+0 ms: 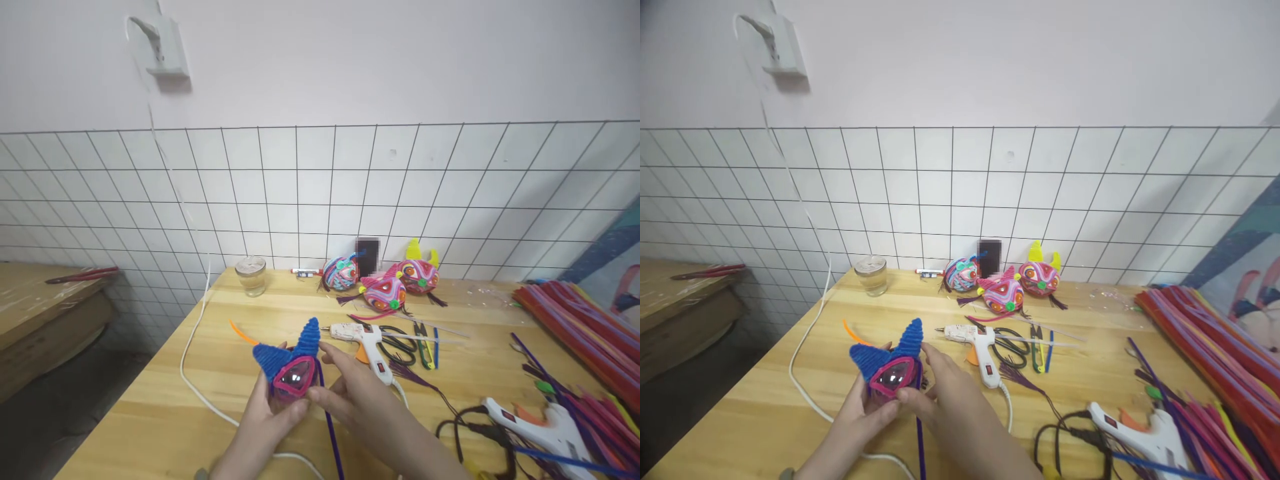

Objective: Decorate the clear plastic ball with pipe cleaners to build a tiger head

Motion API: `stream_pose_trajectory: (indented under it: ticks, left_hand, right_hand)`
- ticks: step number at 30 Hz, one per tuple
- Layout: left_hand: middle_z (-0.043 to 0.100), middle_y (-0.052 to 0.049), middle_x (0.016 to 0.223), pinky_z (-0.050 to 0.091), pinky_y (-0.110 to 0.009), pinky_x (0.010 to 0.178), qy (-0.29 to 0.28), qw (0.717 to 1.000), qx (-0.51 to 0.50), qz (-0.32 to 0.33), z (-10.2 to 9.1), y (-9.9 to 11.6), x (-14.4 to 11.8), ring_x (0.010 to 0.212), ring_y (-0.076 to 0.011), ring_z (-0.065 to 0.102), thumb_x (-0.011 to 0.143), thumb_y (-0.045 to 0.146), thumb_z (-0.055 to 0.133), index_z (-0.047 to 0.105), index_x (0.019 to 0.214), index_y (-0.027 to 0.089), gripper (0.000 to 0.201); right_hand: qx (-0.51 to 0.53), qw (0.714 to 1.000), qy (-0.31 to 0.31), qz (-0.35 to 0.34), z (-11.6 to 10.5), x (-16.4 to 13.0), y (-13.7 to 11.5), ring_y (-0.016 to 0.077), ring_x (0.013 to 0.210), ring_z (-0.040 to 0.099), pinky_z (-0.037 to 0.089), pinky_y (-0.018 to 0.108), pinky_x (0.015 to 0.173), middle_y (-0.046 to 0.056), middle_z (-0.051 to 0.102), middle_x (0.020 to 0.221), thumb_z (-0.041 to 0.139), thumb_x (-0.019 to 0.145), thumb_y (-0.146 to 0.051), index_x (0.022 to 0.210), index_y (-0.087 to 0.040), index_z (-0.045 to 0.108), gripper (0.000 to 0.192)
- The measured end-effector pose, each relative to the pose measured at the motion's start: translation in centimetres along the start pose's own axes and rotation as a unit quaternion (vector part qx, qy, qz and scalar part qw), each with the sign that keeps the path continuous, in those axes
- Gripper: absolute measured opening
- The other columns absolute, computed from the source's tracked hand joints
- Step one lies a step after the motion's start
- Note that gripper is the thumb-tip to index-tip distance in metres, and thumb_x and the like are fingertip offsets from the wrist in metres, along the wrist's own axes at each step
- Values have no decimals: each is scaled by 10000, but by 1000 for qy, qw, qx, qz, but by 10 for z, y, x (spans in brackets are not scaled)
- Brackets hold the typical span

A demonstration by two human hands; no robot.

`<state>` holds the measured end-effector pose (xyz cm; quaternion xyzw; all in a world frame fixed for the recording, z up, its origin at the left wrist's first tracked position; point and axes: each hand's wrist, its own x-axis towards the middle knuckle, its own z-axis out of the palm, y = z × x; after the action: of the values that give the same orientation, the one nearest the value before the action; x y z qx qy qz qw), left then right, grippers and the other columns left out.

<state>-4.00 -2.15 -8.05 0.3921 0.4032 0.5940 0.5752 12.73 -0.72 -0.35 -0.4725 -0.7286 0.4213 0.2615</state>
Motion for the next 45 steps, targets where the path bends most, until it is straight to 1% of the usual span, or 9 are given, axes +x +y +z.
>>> stream_pose_trajectory:
  ticks: [3, 6, 14, 22, 25, 29, 35, 40, 45]
  left_hand:
    - [627, -178, 1244, 436, -465, 974, -40, 999, -3, -9, -2, 0, 0, 1140, -347, 582, 623, 343, 798, 384, 1359, 206, 856]
    - [609, -177, 1272, 439, -458, 975, -53, 998, -13, -8, -4, -2, 2, 1147, -340, 579, 632, 333, 795, 376, 1360, 211, 849]
    - [660, -148, 1192, 457, -418, 957, -41, 998, 35, 20, 0, 1, 4, 1106, -314, 602, 588, 376, 814, 532, 1179, 195, 680]
    - [675, -137, 1154, 452, -421, 953, -46, 998, 48, 18, 2, 3, 2, 1094, -317, 601, 579, 407, 809, 567, 1138, 192, 646]
    - [644, -132, 1221, 434, -407, 979, -62, 997, 48, 9, 2, 4, 2, 1141, -304, 575, 587, 403, 806, 551, 1175, 204, 672]
    - [633, -130, 1244, 407, -425, 1010, -73, 996, 45, 8, 1, 6, 1, 1173, -306, 550, 614, 460, 772, 551, 1201, 208, 676]
    - [576, -100, 1330, 328, -427, 1085, -32, 998, 49, -33, 1, 14, -3, 1285, -290, 445, 713, 478, 686, 544, 1253, 231, 610]
    - [568, -100, 1342, 337, -425, 1083, -45, 997, 45, -50, 2, 19, -5, 1285, -288, 449, 715, 413, 710, 478, 1322, 232, 674]
    - [564, -129, 1337, 352, -414, 1071, -63, 996, 63, -32, 1, 17, -4, 1264, -299, 469, 701, 423, 719, 465, 1333, 202, 716]
  right_hand:
    - [11, 1000, -9, -13, 0, 1, -1, 101, 521, 487, 347, 199, 481, -5, 645, 824, 584, 829, -280, 1253, -260, 514, 430]
    - [9, 999, -4, -33, 2, 2, 1, 113, 576, 517, 381, 198, 537, -11, 650, 863, 573, 822, -225, 1150, -266, 578, 330]
    - [-42, 999, -15, -1, 8, 1, 7, 134, 627, 513, 366, 208, 554, 0, 594, 782, 583, 800, -212, 1119, -219, 601, 320]
    - [-57, 998, 3, -13, 11, 0, 9, 139, 615, 484, 335, 218, 555, -20, 565, 712, 582, 751, -149, 1054, -233, 630, 317]
    - [-60, 998, 9, -11, 10, 1, 7, 147, 634, 496, 350, 227, 585, -7, 606, 759, 584, 750, -149, 991, -222, 642, 259]
    - [-49, 999, 5, -5, 10, 1, 5, 158, 676, 536, 381, 228, 603, 12, 640, 831, 592, 759, -163, 1018, -218, 640, 269]
    - [-62, 998, 9, -3, 9, -1, 6, 153, 638, 518, 379, 234, 586, 0, 625, 773, 605, 753, -182, 1028, -219, 643, 280]
    - [-57, 998, 11, -2, 9, -1, 8, 151, 626, 510, 371, 232, 569, 4, 621, 778, 608, 745, -198, 1014, -218, 642, 272]
    - [10, 1000, -10, -2, 12, 2, 15, 104, 517, 448, 317, 203, 478, -13, 617, 744, 597, 774, -222, 1031, -211, 637, 260]
